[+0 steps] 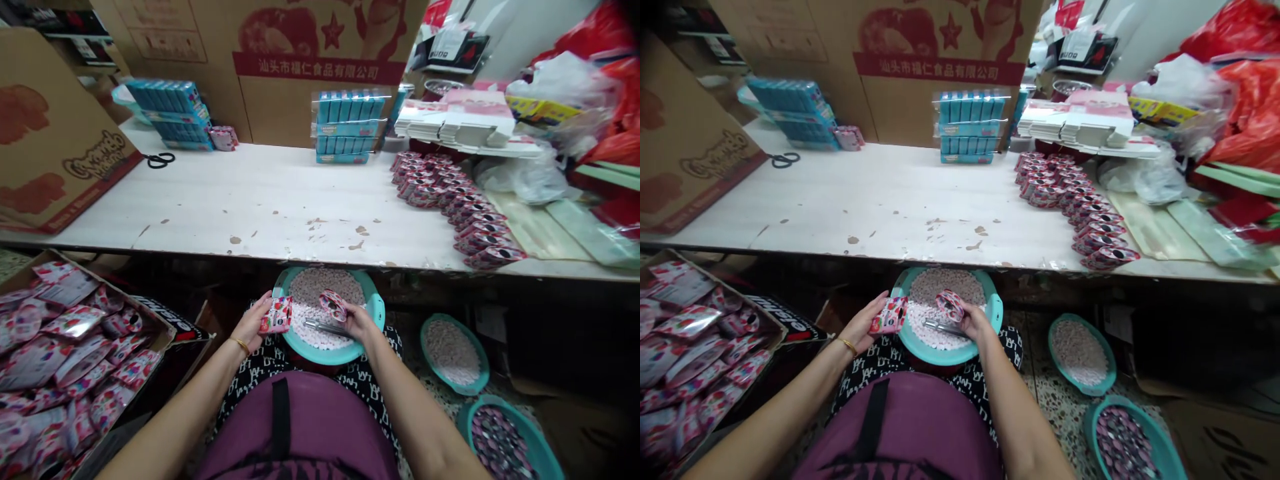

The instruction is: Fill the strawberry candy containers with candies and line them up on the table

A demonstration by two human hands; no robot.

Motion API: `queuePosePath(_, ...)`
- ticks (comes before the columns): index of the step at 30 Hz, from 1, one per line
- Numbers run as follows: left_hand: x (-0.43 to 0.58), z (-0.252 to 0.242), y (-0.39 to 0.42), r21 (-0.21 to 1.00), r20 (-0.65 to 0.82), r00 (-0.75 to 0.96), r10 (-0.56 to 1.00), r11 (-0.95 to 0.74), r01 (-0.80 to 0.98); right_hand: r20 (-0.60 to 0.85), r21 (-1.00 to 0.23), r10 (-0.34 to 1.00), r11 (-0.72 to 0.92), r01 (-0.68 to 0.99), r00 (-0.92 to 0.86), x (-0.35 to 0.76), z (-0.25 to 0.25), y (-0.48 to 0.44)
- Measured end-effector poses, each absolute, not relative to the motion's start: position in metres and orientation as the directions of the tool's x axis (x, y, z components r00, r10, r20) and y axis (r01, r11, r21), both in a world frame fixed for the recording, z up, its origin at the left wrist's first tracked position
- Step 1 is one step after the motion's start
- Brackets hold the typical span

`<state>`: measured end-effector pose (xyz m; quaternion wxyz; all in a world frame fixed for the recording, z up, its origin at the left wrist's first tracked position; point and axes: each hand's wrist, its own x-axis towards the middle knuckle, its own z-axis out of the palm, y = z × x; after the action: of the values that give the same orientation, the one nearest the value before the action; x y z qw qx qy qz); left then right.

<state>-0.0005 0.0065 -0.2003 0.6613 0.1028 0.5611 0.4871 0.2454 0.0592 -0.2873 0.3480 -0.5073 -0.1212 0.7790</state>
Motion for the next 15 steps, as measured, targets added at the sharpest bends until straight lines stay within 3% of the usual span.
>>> queuePosePath(7, 0.014, -0.176, 0.036, 0.733, -0.542, -0.04, 0.84, 0.449, -0.511, -0.704, -0.392, 0.642, -0.709, -0.587, -0.305, 0.226, -0.251, 0.046)
queuePosePath(11, 0.023, -0.167, 0.035, 0.745, -0.414, 0.253, 0.875, 0.485, -0.458, -0.698, -0.361, 0.62, -0.737, -0.571, -0.359, 0.22, -0.23, 0.043)
queuePosePath(15, 0.03, -0.162, 0.034, 0.853, -0.259, 0.485, 0.836, 0.433, -0.291, -0.717, -0.372, 0.574, -0.795, -0.479, -0.396, 0.211, -0.225, 0.038)
